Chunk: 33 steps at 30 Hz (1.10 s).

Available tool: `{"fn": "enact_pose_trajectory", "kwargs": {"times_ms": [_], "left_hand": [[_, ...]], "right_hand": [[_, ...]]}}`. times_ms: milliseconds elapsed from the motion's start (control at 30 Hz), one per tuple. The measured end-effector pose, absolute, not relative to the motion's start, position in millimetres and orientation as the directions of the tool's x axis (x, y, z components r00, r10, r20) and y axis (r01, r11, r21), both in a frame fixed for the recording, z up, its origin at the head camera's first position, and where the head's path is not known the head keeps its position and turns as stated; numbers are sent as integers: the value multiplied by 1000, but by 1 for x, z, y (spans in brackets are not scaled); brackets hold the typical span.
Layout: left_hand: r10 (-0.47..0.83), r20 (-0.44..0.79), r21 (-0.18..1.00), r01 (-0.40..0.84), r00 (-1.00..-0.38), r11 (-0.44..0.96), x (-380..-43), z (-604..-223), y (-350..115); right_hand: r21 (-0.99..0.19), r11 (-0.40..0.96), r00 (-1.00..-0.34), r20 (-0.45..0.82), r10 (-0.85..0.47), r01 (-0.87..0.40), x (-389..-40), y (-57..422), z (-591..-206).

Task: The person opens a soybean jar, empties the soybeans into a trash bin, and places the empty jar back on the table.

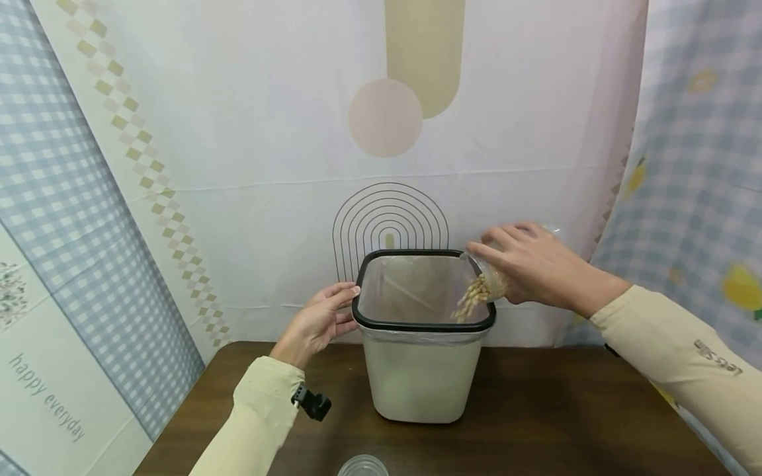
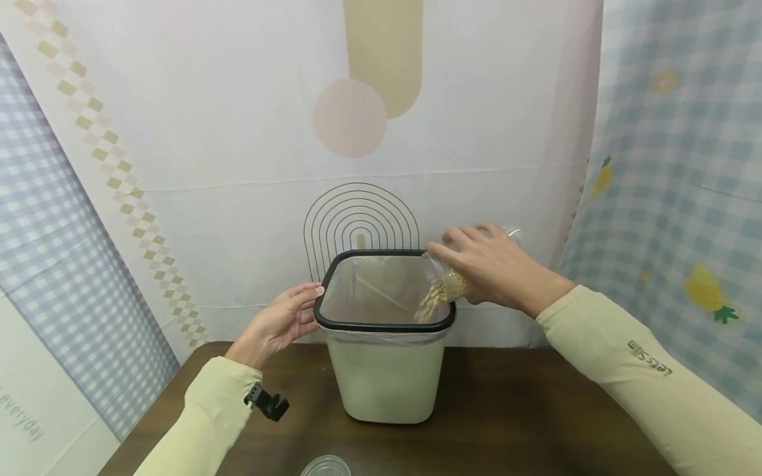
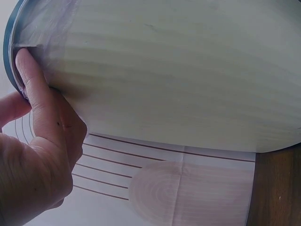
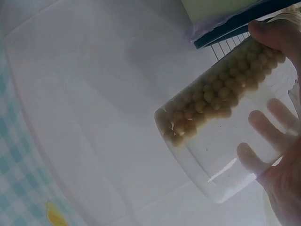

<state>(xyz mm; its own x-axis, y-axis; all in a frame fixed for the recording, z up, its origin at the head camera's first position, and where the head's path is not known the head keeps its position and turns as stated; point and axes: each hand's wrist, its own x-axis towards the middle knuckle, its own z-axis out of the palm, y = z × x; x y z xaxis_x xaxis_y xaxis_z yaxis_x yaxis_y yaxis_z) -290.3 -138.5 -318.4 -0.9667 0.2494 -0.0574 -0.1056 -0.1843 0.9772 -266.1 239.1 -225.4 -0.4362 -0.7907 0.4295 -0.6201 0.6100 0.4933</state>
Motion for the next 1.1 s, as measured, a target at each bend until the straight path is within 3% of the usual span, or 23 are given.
{"fn": "enact_pose_trajectory", "kwargs": {"times_ms": [600,1100], "left_hand": [[243,-55,977,-103,-969,-188,-293,-318,-140],[256,-53,977,-103,-965,-187,-291,-317,-139]], "right_hand": [[558,582,-382,443,-811,-592,-267,237,-222],[575,588,-422,409,-809,-569,-259,232,-219]]}}
